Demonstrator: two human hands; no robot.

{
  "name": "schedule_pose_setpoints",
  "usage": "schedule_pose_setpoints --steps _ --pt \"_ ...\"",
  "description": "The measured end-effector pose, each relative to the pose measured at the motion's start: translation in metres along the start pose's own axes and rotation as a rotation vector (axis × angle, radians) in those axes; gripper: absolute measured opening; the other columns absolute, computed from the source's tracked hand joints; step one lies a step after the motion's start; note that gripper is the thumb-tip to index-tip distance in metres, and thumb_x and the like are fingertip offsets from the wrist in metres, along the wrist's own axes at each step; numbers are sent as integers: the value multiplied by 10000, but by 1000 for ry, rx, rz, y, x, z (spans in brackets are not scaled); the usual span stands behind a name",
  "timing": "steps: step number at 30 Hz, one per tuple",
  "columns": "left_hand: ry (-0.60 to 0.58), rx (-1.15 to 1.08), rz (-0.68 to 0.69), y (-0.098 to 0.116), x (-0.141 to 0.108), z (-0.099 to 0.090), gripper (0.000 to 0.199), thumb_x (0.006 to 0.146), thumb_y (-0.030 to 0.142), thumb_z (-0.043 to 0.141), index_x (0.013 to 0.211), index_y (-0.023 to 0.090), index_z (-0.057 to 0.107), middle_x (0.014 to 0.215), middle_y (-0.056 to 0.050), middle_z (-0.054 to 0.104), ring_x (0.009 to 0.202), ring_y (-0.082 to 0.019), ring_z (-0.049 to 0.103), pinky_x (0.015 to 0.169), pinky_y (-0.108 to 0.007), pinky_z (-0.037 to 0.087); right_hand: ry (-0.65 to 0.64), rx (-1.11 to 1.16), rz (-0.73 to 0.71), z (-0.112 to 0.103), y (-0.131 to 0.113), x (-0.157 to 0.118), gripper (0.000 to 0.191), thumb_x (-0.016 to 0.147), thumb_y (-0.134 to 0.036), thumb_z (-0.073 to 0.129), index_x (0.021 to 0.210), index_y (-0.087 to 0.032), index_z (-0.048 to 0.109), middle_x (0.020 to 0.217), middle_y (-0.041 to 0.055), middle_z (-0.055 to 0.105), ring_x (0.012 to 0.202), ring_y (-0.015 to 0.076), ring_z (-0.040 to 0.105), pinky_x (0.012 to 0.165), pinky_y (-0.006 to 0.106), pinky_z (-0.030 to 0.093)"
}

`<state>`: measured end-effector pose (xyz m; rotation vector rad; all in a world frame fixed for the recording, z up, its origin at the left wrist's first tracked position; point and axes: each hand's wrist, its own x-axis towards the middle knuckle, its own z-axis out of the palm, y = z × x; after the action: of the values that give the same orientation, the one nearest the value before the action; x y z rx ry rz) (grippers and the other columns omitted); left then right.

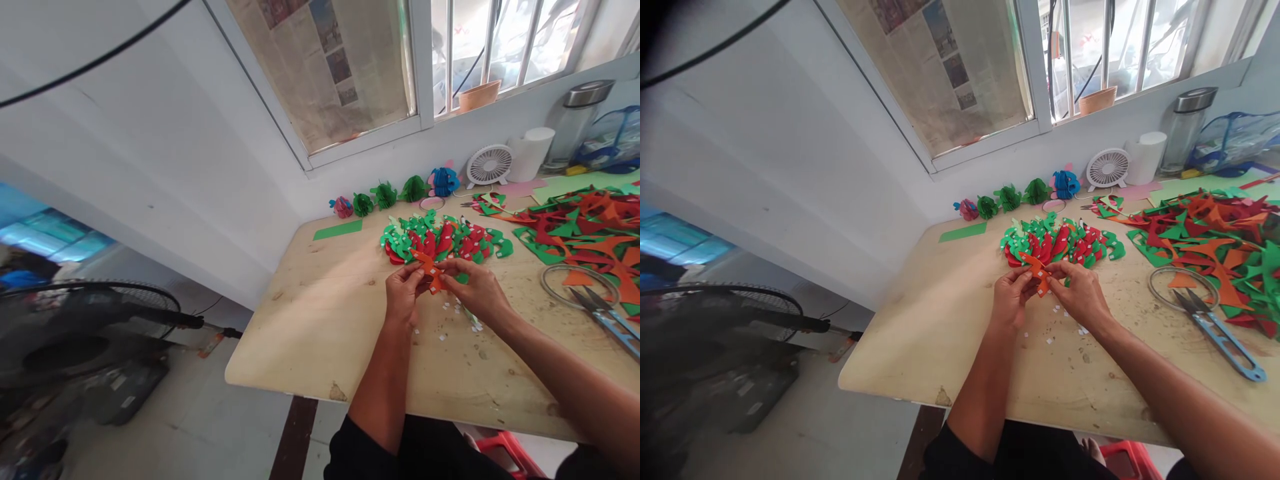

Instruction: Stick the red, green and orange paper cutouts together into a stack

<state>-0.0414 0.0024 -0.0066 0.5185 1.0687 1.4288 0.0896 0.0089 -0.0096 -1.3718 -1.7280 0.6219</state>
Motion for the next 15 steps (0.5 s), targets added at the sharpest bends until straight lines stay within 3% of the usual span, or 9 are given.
schedule_pose_setpoints --steps 15 --pt "-44 -22 -5 1 -1 -1 291 519 251 753 765 118 672 643 -32 670 542 -105 605 645 -269 488 -25 -34 -11 -1 2 2 236 758 -358 524 899 -218 652 702 18 674 707 199 620 669 322 460"
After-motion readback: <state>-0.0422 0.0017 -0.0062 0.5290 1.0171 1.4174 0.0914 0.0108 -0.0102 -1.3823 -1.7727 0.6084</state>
